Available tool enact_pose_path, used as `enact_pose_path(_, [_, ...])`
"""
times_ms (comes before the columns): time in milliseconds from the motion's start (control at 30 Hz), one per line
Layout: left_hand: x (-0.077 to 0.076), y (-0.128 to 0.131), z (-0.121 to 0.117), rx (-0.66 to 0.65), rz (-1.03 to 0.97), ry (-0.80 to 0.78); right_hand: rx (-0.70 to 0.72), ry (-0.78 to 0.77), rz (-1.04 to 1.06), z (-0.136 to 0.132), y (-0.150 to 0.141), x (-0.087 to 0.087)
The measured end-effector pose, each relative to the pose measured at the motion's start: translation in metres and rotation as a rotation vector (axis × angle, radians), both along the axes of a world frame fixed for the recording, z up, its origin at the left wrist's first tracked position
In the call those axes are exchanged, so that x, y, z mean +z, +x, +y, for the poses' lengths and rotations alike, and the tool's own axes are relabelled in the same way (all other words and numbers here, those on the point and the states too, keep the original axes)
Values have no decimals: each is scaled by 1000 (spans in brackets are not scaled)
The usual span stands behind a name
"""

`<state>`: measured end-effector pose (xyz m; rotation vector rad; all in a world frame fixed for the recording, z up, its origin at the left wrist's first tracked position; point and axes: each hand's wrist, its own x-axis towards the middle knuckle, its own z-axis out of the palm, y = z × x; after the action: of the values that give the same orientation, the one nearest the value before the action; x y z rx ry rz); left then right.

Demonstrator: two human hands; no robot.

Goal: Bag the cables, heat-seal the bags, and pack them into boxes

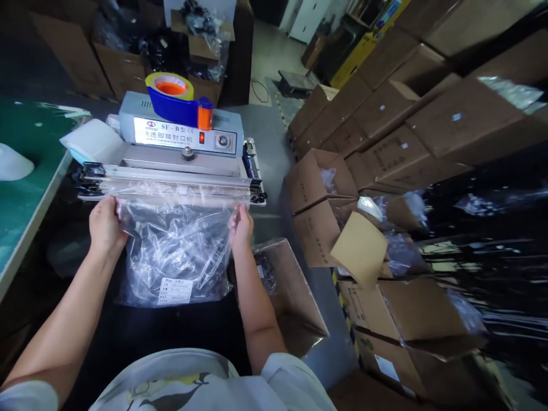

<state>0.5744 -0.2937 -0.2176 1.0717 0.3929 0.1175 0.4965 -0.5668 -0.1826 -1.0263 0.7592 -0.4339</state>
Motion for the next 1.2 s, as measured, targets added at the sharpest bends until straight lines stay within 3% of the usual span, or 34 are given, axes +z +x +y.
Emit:
enact_pose_path(200, [-6, -6, -1, 83, -18, 7, 48, -20, -19, 0, 2, -3])
enact_pose_path(433, [-1, -10, 1, 69, 13, -9, 38, -24, -9, -1, -1, -6])
enact_pose_path(700, [-10, -7, 4, 36, -37, -11, 56, -66, -16, 2, -6, -8])
enact_pose_path(1200, [-9, -8, 4, 57, -32, 11, 48, -49, -17, -1, -5, -16])
